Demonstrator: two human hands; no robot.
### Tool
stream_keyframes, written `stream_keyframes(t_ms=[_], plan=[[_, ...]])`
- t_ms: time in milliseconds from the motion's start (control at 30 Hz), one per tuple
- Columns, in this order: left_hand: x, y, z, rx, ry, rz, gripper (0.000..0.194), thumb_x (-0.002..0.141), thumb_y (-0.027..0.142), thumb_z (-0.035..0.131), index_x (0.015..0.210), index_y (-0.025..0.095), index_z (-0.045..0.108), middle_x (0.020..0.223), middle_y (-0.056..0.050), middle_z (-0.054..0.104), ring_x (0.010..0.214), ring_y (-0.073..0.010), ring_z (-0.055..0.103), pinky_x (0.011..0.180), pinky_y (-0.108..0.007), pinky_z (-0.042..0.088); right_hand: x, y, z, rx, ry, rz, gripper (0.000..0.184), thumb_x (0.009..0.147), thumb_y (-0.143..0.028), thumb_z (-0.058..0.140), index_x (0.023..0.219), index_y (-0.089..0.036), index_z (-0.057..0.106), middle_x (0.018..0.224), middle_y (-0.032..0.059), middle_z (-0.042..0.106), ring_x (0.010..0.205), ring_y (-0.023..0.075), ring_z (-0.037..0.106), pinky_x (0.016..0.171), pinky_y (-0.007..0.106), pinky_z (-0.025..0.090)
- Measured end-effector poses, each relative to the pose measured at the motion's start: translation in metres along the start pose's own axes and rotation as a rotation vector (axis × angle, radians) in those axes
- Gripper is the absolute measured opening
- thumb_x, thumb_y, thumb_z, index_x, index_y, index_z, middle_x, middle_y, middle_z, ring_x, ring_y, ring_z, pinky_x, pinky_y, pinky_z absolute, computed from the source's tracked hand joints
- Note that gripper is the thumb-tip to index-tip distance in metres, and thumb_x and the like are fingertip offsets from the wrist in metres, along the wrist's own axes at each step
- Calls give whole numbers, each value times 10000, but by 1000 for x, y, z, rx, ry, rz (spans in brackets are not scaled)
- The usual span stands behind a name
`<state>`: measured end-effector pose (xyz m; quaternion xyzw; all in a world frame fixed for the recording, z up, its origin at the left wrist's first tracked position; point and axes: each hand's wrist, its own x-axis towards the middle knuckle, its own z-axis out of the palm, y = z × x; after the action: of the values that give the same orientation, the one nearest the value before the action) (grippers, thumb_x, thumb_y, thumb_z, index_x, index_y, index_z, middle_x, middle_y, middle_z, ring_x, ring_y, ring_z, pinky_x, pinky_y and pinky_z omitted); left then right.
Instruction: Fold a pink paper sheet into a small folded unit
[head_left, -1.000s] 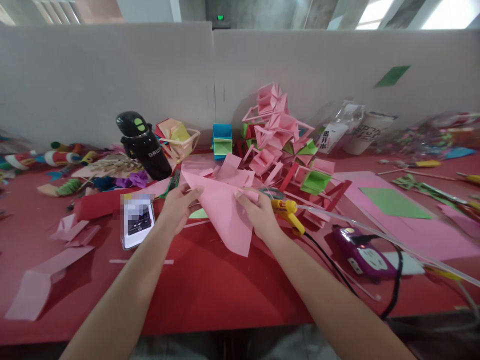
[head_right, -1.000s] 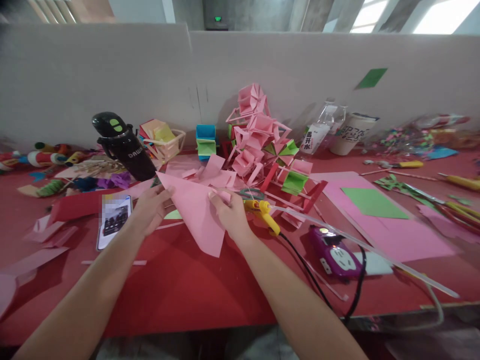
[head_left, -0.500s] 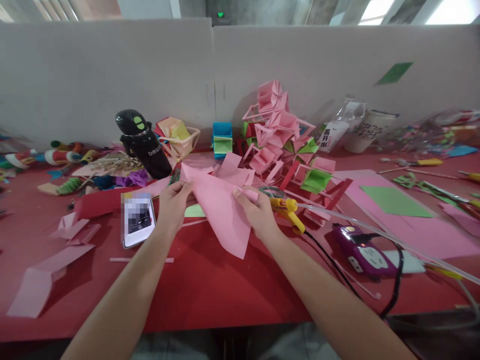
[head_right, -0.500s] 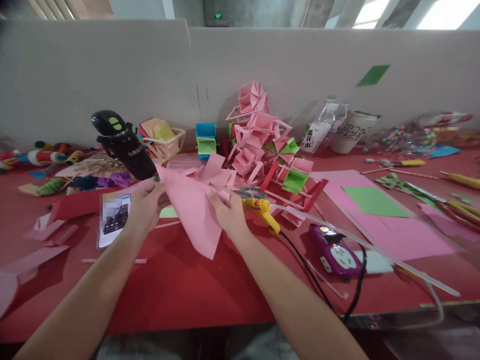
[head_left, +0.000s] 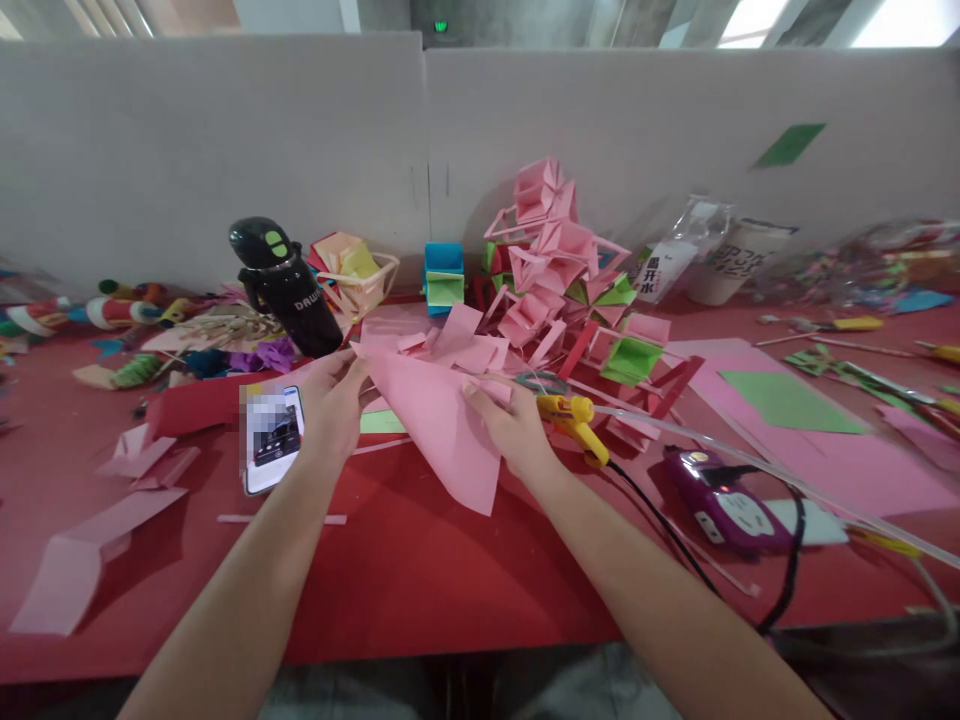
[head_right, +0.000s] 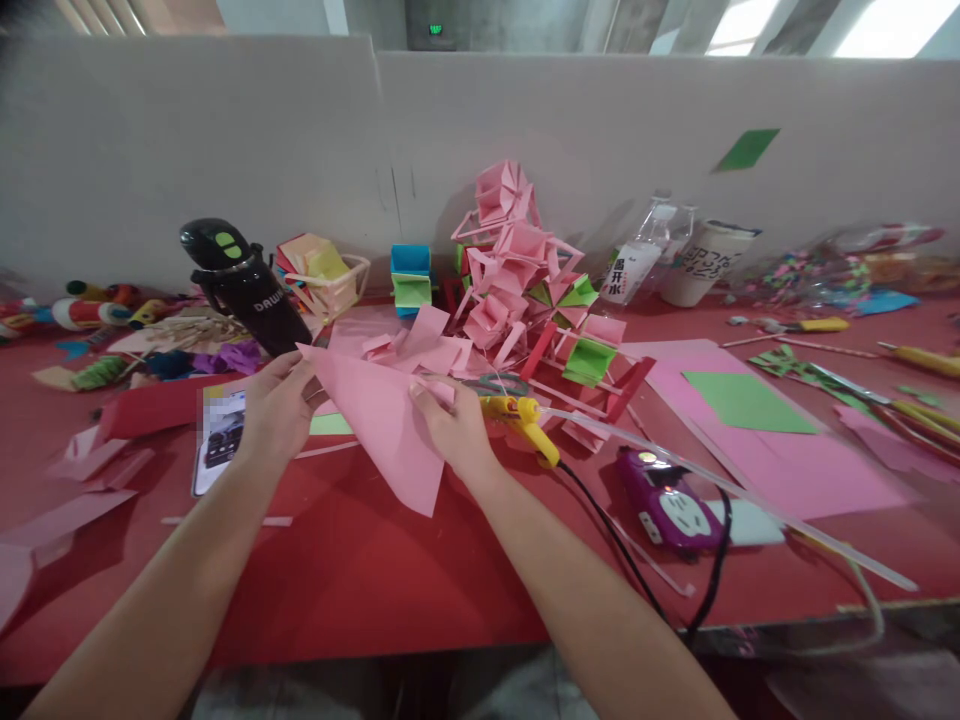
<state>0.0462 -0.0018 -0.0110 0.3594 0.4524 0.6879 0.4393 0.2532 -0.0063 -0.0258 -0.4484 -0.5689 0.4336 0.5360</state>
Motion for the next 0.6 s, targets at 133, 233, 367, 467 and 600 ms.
stream_keyframes(t_ms=[133, 233, 367, 467, 600], plan=[[3, -2, -4, 16, 60, 66, 278, 672, 356, 815, 729, 168, 618, 717, 17, 663, 674, -141, 667, 726, -303, 560, 1, 2, 1, -37, -4, -19, 278, 807, -461, 672, 806, -184, 699, 806, 44, 696, 823, 220, 609, 665, 302, 458], [3, -2, -3, 1, 48, 32, 285, 671, 366, 818, 745, 176, 619, 711, 17, 666, 675, -146, 675, 717, -306, 565, 1, 2, 1, -38, 6, -39, 265, 810, -449, 671, 818, -186, 704, 837, 47, 704, 828, 217, 611, 680, 303, 462], [-1, -2, 2, -16, -80, -92, 344, 721, 475, 789, 805, 167, 662, 818, -50, 732, 739, -185, 708, 701, -307, 570, 2, 2, -1, -3, 46, -29, 248, 820, -436, 670, 789, -191, 692, 809, 32, 691, 775, 197, 602, 667, 296, 454], [-6, -6, 7, 0, -160, -163, 367, 672, 447, 840, 805, 139, 691, 800, -64, 736, 721, -190, 708, 728, -328, 585, 2, 2, -1, 29, 125, 3, 242, 808, -433, 685, 793, -192, 687, 789, 24, 679, 748, 188, 594, 653, 294, 453], [-10, -10, 11, 31, -108, -131, 333, 601, 347, 890, 768, 124, 706, 711, -27, 711, 664, -180, 692, 744, -358, 600, 2, 4, 1, 34, 158, -6, 228, 811, -419, 690, 815, -191, 691, 807, 26, 682, 761, 186, 595, 683, 303, 462]])
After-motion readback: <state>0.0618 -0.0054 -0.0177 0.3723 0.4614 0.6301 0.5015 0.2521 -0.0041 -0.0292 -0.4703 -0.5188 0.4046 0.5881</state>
